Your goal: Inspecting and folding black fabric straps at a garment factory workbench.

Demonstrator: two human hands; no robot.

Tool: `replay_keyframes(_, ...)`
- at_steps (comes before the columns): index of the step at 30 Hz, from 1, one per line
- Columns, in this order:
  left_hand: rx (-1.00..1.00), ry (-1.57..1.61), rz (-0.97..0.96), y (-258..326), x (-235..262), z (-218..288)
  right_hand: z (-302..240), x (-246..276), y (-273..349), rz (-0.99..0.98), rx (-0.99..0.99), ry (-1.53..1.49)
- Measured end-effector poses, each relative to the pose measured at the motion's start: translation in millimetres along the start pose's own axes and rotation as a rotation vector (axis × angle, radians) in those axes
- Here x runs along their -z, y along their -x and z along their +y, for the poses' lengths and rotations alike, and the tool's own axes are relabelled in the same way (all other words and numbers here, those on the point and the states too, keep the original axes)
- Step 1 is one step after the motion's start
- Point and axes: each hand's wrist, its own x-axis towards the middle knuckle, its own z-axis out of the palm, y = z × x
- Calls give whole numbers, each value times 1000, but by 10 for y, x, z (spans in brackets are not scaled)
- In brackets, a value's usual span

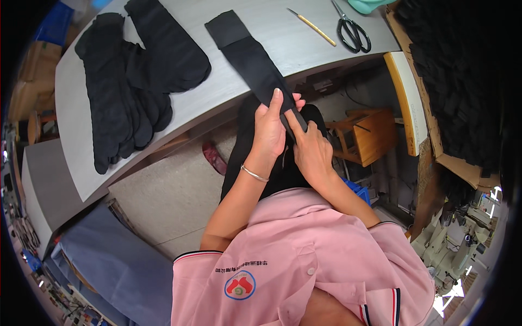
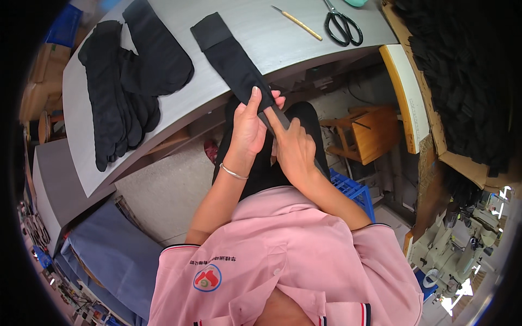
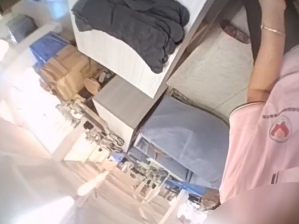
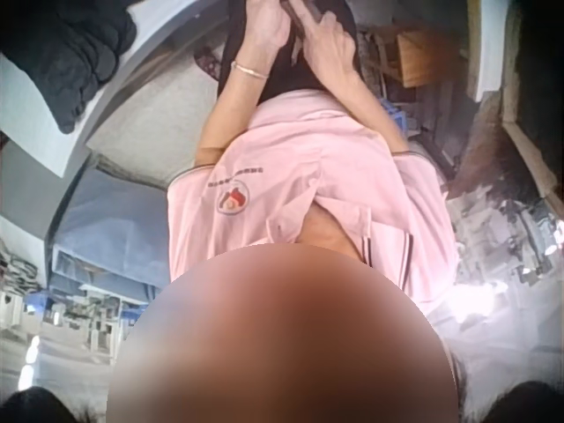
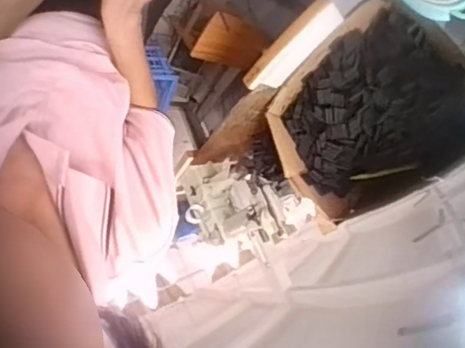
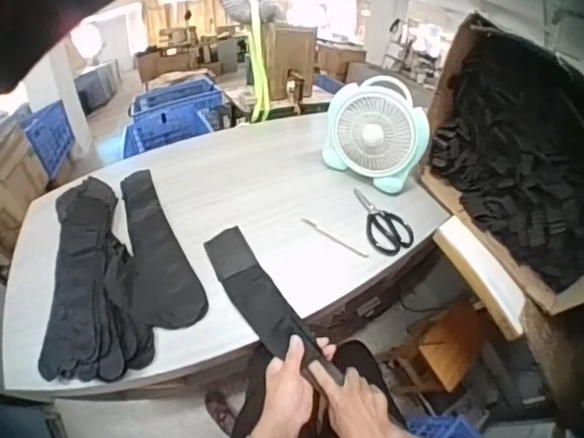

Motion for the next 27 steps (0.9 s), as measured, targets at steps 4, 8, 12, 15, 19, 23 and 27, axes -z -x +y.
replay_keyframes(4,-58,-19,-36,-41,-12,3,-31,-52,-370,91,21,136)
replay_keyframes(8,-25,33,-69,-44,8,6,-121,-191,-588,149,-10,143)
replay_keyframes(12,33,39,-97,17,88,46,13,-6,-320,92,28,25)
replay_keyframes(15,-8,-20,-63,27,61,91,4,70,-45,2,49,69)
replay_keyframes(19,-40,-85,15,-1,35,32,-74,-73,-158,59,19,199)
replay_keyframes(23,-60,-99,-21,-56,-48,35,-109,-228,-583,144,-5,124)
replay_keyframes(27,7,-12,-23,-24,-15,34,-19,-159,-499,48,43,37)
